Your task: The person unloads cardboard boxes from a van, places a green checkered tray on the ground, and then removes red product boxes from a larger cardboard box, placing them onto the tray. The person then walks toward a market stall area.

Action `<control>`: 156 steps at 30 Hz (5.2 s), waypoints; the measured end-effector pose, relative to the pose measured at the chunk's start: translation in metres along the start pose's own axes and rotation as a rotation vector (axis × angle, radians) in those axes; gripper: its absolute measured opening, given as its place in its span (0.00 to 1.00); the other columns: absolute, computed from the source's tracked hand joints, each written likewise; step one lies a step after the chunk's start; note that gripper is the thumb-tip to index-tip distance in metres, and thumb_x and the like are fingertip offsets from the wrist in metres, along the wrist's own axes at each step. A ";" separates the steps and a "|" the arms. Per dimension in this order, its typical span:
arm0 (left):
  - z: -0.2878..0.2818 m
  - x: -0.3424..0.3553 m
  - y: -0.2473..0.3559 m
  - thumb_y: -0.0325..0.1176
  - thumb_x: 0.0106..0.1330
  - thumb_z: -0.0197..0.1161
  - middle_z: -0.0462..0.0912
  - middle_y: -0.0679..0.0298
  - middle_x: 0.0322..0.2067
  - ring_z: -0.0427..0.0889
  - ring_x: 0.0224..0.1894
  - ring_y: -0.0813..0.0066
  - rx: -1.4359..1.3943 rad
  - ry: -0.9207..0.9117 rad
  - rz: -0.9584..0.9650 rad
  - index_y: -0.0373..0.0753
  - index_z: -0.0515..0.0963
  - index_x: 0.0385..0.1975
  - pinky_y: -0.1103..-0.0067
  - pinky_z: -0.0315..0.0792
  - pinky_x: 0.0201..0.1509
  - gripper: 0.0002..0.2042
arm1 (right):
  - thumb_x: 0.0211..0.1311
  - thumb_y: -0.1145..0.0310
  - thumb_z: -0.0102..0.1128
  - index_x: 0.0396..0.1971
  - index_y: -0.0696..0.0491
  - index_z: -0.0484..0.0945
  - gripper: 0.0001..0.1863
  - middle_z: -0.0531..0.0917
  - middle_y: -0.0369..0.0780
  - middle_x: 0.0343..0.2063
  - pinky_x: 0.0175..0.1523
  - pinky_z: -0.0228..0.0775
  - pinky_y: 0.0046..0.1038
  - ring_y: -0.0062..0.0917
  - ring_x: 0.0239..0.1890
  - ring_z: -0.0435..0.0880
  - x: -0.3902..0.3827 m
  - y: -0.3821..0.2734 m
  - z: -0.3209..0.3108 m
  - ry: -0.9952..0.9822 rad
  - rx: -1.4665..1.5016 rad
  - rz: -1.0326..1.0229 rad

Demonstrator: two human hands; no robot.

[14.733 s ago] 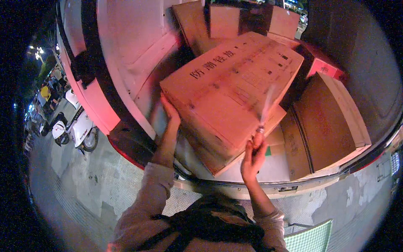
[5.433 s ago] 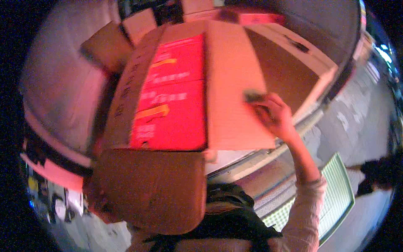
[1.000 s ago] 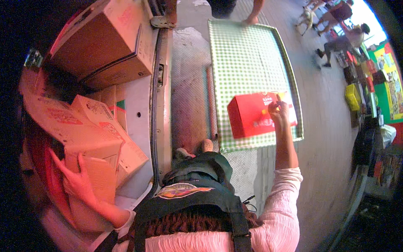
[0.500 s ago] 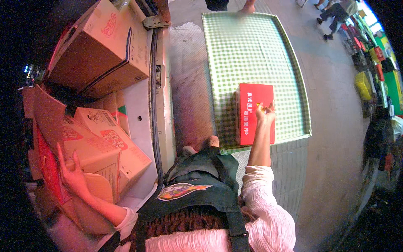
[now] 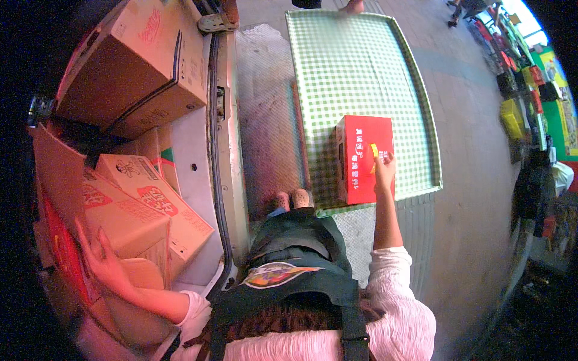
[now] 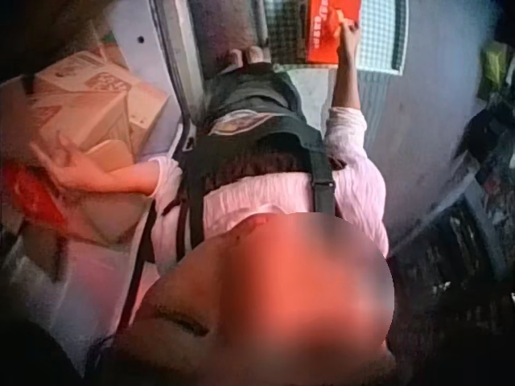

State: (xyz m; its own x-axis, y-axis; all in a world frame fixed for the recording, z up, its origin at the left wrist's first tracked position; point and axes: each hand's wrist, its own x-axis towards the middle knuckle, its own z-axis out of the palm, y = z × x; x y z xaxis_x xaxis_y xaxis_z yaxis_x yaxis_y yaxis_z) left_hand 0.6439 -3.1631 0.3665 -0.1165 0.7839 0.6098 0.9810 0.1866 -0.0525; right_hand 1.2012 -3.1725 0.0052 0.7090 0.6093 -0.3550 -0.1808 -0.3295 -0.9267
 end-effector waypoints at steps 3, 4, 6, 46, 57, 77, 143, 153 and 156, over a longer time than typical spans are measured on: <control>0.000 0.004 0.011 0.33 0.56 0.60 0.74 0.58 0.48 0.75 0.47 0.62 0.139 0.070 0.030 0.42 0.71 0.50 0.74 0.69 0.49 0.20 | 0.51 0.74 0.56 0.30 0.58 0.74 0.06 0.73 0.31 0.17 0.23 0.60 0.16 0.13 0.17 0.69 0.031 0.046 -0.004 0.035 -0.390 -0.062; -0.001 0.004 0.010 0.33 0.56 0.61 0.75 0.59 0.47 0.76 0.46 0.63 0.178 0.079 0.025 0.42 0.71 0.50 0.74 0.70 0.48 0.20 | 0.51 0.73 0.57 0.30 0.59 0.74 0.07 0.73 0.31 0.17 0.21 0.59 0.16 0.13 0.16 0.69 0.028 0.041 0.003 0.078 -0.391 -0.069; 0.002 0.004 0.006 0.35 0.56 0.61 0.75 0.59 0.46 0.77 0.44 0.63 0.120 0.080 0.027 0.43 0.72 0.49 0.75 0.71 0.45 0.19 | 0.52 0.70 0.58 0.30 0.59 0.75 0.09 0.73 0.32 0.16 0.19 0.57 0.16 0.12 0.14 0.68 0.036 0.031 0.008 0.038 -0.290 -0.067; 0.015 0.008 -0.108 0.32 0.64 0.50 0.76 0.55 0.45 0.74 0.48 0.67 0.023 -0.005 0.271 0.31 0.74 0.44 0.77 0.63 0.56 0.13 | 0.49 0.68 0.56 0.20 0.59 0.77 0.09 0.67 0.31 0.09 0.13 0.51 0.19 0.15 0.08 0.61 0.228 -0.078 -0.237 -0.121 -0.422 0.199; 0.013 0.001 -0.078 0.31 0.65 0.49 0.74 0.56 0.47 0.73 0.48 0.68 0.104 0.074 0.188 0.32 0.74 0.45 0.77 0.63 0.56 0.13 | 0.49 0.63 0.60 0.18 0.58 0.79 0.13 0.71 0.33 0.10 0.14 0.56 0.20 0.16 0.10 0.65 0.238 -0.086 -0.238 -0.035 -0.710 0.121; -0.023 -0.008 0.000 0.55 0.60 0.45 0.75 0.53 0.40 0.75 0.38 0.50 0.232 -0.228 -0.443 0.63 0.60 0.57 0.60 0.68 0.38 0.24 | 0.51 0.59 0.49 0.34 0.47 0.77 0.14 0.81 0.37 0.32 0.38 0.69 0.28 0.25 0.34 0.79 0.184 -0.119 -0.056 -0.215 -1.573 0.142; -0.011 -0.018 -0.035 0.44 0.56 0.50 0.66 0.59 0.53 0.70 0.28 0.75 0.319 0.102 0.066 0.37 0.66 0.51 0.77 0.63 0.33 0.24 | 0.46 0.73 0.62 0.35 0.55 0.77 0.12 0.79 0.39 0.22 0.24 0.66 0.24 0.19 0.24 0.76 -0.668 -0.490 0.503 -1.500 0.331 -2.246; -0.001 -0.020 -0.028 0.46 0.60 0.47 0.57 0.55 0.59 0.77 0.38 0.63 0.315 -0.057 0.089 0.36 0.59 0.56 0.63 0.67 0.48 0.27 | 0.49 0.69 0.62 0.33 0.54 0.78 0.10 0.77 0.40 0.15 0.18 0.65 0.24 0.17 0.12 0.71 -0.558 -0.571 0.385 -1.140 -0.285 -1.869; -0.008 -0.022 -0.034 0.44 0.61 0.47 0.56 0.54 0.60 0.76 0.39 0.58 0.160 -0.104 0.081 0.35 0.57 0.57 0.62 0.67 0.47 0.27 | 0.50 0.67 0.63 0.32 0.51 0.79 0.08 0.75 0.40 0.11 0.16 0.63 0.23 0.16 0.10 0.69 -0.497 -0.570 0.378 -1.284 -0.341 -1.719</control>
State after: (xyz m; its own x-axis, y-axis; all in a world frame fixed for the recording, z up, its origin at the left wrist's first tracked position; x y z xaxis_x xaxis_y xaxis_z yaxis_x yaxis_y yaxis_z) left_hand 0.6139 -3.1913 0.3614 -0.0616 0.8556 0.5139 0.9515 0.2058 -0.2285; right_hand 0.6936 -3.0147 0.6634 -0.7472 0.3371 0.5728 0.1579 0.9272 -0.3397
